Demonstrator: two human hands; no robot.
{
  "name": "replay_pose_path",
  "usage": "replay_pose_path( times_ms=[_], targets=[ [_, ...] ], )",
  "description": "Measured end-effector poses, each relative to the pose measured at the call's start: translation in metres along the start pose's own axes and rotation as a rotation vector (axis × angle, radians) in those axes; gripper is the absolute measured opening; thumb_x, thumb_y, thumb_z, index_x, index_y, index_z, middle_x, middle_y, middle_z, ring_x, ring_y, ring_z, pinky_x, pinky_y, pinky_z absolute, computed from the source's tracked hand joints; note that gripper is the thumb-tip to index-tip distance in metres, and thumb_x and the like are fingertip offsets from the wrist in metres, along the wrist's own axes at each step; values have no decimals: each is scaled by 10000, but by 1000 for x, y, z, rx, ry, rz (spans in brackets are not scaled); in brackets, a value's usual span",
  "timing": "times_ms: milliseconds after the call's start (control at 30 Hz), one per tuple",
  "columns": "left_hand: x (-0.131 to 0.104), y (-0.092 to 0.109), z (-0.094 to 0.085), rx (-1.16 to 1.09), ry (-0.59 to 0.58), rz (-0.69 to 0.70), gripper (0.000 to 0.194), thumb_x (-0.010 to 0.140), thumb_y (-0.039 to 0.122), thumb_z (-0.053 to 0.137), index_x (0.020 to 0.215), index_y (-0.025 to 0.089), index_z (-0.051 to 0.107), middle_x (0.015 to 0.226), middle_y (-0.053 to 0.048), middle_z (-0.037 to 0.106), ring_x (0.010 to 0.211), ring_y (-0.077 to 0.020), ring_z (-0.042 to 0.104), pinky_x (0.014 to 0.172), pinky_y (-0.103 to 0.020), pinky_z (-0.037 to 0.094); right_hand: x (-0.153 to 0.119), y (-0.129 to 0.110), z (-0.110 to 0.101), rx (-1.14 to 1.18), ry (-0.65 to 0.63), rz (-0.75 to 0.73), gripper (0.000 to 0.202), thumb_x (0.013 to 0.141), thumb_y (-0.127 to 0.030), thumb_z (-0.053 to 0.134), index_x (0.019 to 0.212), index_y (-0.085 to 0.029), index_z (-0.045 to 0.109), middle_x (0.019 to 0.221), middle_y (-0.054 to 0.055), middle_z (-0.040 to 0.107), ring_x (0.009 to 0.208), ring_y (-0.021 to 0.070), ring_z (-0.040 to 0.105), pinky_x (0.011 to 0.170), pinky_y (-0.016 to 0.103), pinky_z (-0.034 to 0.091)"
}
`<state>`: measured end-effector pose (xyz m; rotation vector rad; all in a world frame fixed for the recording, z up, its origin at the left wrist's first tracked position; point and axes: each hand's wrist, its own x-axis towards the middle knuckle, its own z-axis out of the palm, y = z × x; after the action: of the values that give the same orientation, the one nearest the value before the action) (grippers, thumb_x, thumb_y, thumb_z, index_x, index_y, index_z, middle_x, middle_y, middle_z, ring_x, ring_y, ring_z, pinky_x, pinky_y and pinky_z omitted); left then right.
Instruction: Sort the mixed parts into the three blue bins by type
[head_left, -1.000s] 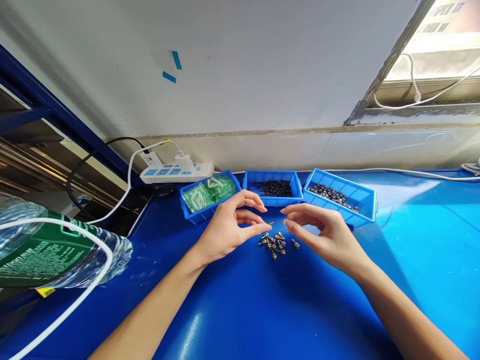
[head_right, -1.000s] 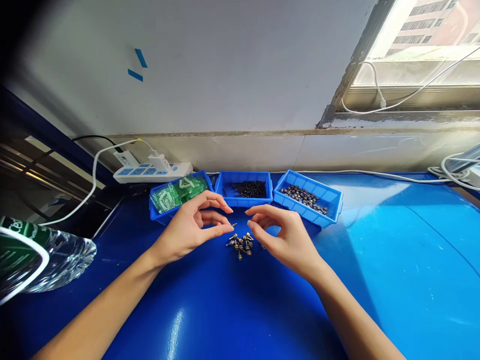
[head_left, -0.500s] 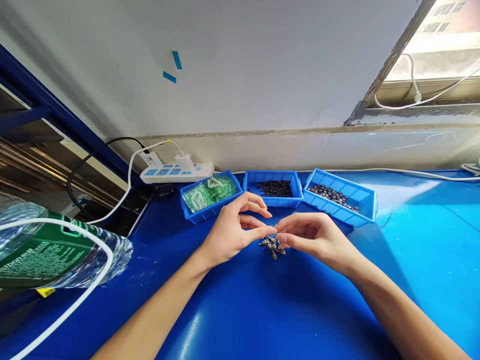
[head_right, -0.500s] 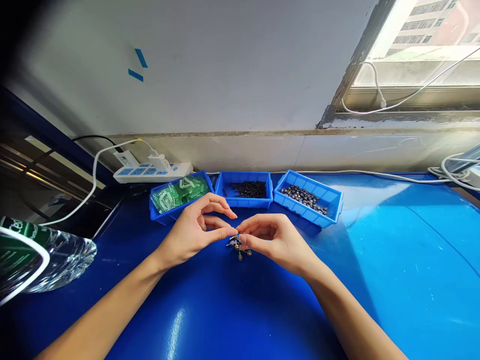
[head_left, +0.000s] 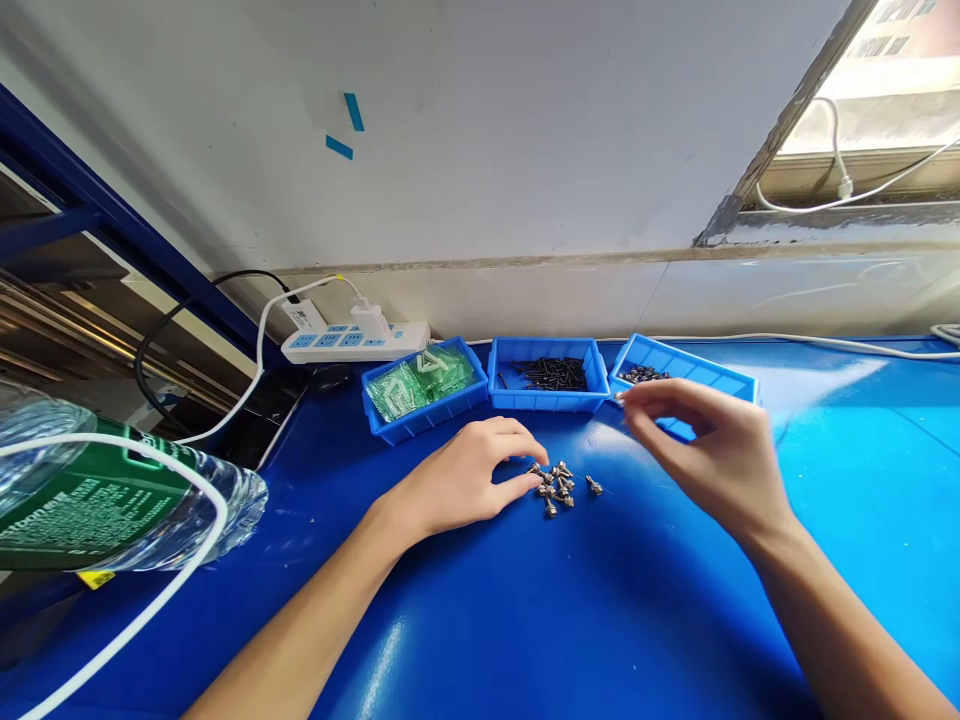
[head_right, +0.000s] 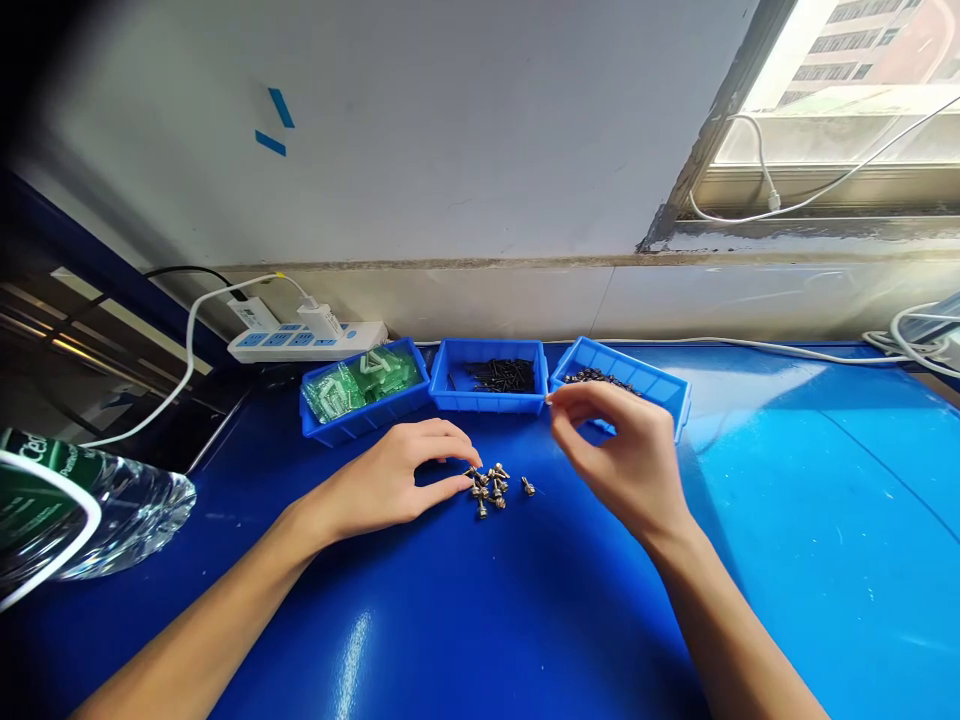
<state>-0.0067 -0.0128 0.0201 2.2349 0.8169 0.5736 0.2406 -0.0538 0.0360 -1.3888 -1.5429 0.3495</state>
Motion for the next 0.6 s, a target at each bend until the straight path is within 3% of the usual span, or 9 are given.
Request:
replay_pose_path(
  times_ms=[100,200,467,600],
  targets=[
    [0,-2,2,23,-30,11,142,903,139,703,983,218,789,1040,-57,770,952,-214,722,918,-335,562,4,7,-10,-326,184,-108,108,868,-253,626,841,-260,731,830,71,779,690,266,745,717,443,621],
    [0,-3,3,28,-29,9,126,896,135,704,952,217,781,1006,-51,771,897,-204,719,871,-315,564,7,12,-15,-476,236,-77,141,884,-261,614,903,-226,750,884,111,791,654,286,748,673,458,611],
    [1,-3,5,71,2,-2,140,853,68,668,888,194,716,862,-19,726,753,-163,672,718,-256,535,0,3,0,-323,138,-147,158,915,-237,613,986,-234,754,906,75,799,658,220,744,642,369,619],
    [1,-3,6,54,29,-3,197,840,60,650,961,195,728,921,-28,738,746,-154,677,714,-251,552,-5,-1,9,-280,76,-194,151,931,-223,600,958,-247,747,895,67,797,653,216,733,651,378,621]
  ],
)
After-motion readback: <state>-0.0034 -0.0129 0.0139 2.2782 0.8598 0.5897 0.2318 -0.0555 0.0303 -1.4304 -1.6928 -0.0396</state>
